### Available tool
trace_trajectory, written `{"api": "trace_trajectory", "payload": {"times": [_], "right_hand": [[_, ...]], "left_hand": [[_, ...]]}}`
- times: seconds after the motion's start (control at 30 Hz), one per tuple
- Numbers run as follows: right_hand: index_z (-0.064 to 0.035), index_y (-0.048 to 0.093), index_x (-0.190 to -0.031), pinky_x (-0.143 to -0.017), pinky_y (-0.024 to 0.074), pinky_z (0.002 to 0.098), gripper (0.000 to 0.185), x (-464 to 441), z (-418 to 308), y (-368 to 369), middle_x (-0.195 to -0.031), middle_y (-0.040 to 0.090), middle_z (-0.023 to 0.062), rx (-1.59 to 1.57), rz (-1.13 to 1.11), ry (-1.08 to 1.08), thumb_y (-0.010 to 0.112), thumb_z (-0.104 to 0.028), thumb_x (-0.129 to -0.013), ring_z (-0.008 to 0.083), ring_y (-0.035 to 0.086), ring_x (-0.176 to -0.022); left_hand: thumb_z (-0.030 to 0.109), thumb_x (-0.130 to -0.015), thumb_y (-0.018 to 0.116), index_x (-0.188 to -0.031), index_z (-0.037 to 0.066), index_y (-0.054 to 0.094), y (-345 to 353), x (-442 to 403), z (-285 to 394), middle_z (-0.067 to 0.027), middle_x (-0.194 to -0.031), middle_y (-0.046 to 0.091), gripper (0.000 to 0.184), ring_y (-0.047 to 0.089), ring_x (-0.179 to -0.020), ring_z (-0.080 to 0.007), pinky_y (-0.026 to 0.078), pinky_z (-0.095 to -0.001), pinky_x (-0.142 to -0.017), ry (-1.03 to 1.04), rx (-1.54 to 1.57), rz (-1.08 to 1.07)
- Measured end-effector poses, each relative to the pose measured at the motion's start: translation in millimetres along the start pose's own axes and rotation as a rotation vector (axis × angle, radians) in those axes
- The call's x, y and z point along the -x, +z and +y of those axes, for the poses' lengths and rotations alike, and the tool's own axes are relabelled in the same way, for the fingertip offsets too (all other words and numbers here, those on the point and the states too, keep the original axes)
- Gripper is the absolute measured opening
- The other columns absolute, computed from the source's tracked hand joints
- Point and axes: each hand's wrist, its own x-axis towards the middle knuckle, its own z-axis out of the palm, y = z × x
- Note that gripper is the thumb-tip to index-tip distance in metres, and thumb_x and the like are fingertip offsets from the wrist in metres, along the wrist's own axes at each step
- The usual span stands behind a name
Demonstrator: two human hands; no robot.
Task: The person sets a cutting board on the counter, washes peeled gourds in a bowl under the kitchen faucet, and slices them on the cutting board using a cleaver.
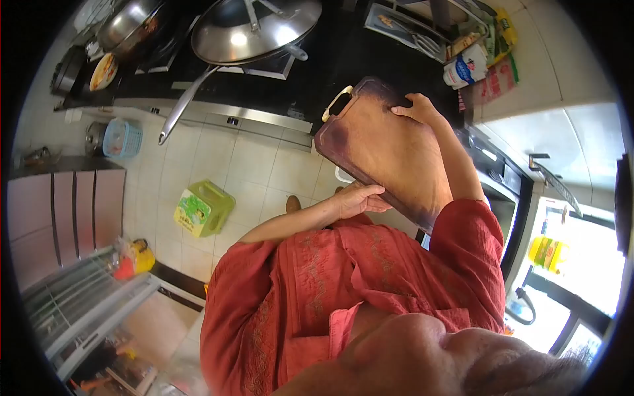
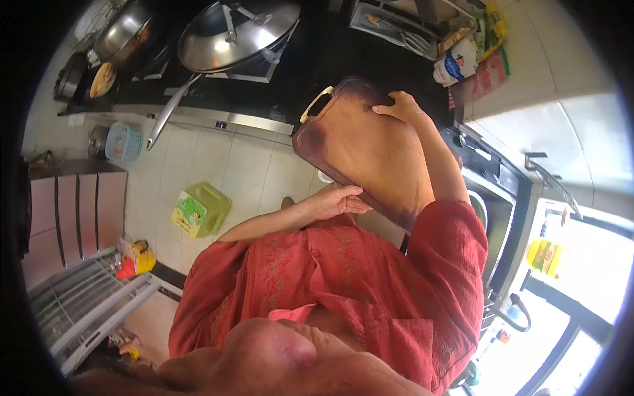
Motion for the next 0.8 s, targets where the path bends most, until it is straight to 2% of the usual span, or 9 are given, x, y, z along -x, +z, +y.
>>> {"api": "trace_trajectory", "payload": {"times": [0.13,0.2,0.27,0.33,0.37,0.4,0.47,0.63,0.8], "right_hand": [[0.0042,0.053,-0.124,-0.103,0.0379,0.0378,0.096,-22.0,-5.6,11.6,-0.128,0.051,0.0242,-0.043,-0.038,-0.055,0.075,-0.063,-0.059,0.0345,0.047,-0.122],[0.0020,0.056,-0.121,-0.101,0.0393,0.0390,0.093,-31.0,-2.5,14.6,-0.123,0.055,0.0223,-0.060,0.027,-0.101,0.075,-0.064,-0.058,0.0340,0.050,-0.119],[0.0027,0.060,-0.116,-0.098,0.0413,0.0392,0.090,-40.1,-2.8,18.5,-0.119,0.057,0.0226,0.069,0.176,-0.223,0.075,-0.065,-0.058,0.0346,0.053,-0.113],[0.0015,0.061,-0.113,-0.096,0.0414,0.0398,0.087,-39.6,-13.0,19.5,-0.116,0.059,0.0222,-0.041,0.179,-0.238,0.073,-0.065,-0.060,0.0343,0.054,-0.111],[0.0010,0.062,-0.112,-0.095,0.0423,0.0394,0.084,-50.5,-4.5,35.9,-0.115,0.059,0.0215,-0.038,0.244,-0.263,0.074,-0.063,-0.060,0.0338,0.055,-0.110],[0.0009,0.062,-0.112,-0.094,0.0433,0.0390,0.080,-45.9,-16.9,29.0,-0.114,0.060,0.0207,-0.034,0.203,-0.266,0.076,-0.059,-0.061,0.0331,0.057,-0.108],[0.0013,0.063,-0.110,-0.092,0.0444,0.0392,0.074,-49.3,-22.9,37.1,-0.111,0.061,0.0207,-0.036,0.241,-0.311,0.077,-0.053,-0.062,0.0333,0.058,-0.105],[0.0004,0.061,-0.111,-0.092,0.0434,0.0414,0.068,-65.8,-30.8,36.3,-0.111,0.059,0.0217,-0.010,0.294,-0.436,0.078,-0.047,-0.066,0.0361,0.056,-0.105],[-0.0032,0.060,-0.116,-0.090,0.0447,0.0398,0.064,-73.3,-32.7,37.0,-0.109,0.060,0.0182,-0.036,0.358,-0.528,0.080,-0.038,-0.067,0.0325,0.057,-0.103]], "left_hand": [[0.012,-0.091,0.055,-0.121,-0.004,0.048,0.0,-14.2,-4.4,-0.0206,-0.110,0.060,0.035,0.063,-0.099,-0.0340,0.052,-0.0404,-0.087,0.051,0.052,0.043],[0.012,-0.091,0.054,-0.123,-0.005,0.046,2.2,-26.3,-7.4,-0.0212,-0.112,0.059,0.037,0.062,-0.100,-0.0349,0.052,-0.0407,-0.088,0.063,0.072,0.051],[0.011,-0.091,0.054,-0.124,-0.008,0.044,0.9,-30.2,-5.8,-0.0227,-0.115,0.057,0.039,0.062,-0.101,-0.0364,0.051,-0.0419,-0.089,0.095,0.091,0.060],[0.012,-0.091,0.054,-0.124,-0.009,0.045,-0.4,-28.1,-7.2,-0.0233,-0.115,0.057,0.040,0.061,-0.101,-0.0368,0.050,-0.0426,-0.090,0.160,0.110,0.089],[0.013,-0.091,0.055,-0.123,-0.010,0.045,-1.4,-26.4,-9.0,-0.0240,-0.115,0.056,0.041,0.061,-0.101,-0.0373,0.049,-0.0433,-0.091,0.174,0.106,0.065],[0.013,-0.091,0.055,-0.123,-0.010,0.045,-7.6,-28.4,-12.2,-0.0240,-0.115,0.056,0.041,0.061,-0.101,-0.0373,0.049,-0.0433,-0.091,0.230,0.129,0.116],[0.014,-0.091,0.056,-0.122,-0.011,0.046,-22.2,-33.9,-23.6,-0.0254,-0.116,0.056,0.041,0.061,-0.102,-0.0366,0.049,-0.0439,-0.092,0.186,0.120,0.085],[0.016,-0.091,0.057,-0.123,-0.011,0.046,-20.2,-40.5,-16.0,-0.0282,-0.115,0.056,0.044,0.060,-0.104,-0.0361,0.049,-0.0432,-0.092,0.210,0.088,0.171],[0.027,-0.088,0.061,-0.124,-0.012,0.043,-46.9,-76.2,-24.4,-0.0273,-0.111,0.059,0.056,0.061,-0.105,-0.0327,0.049,-0.0424,-0.090,0.140,0.060,0.218]]}}
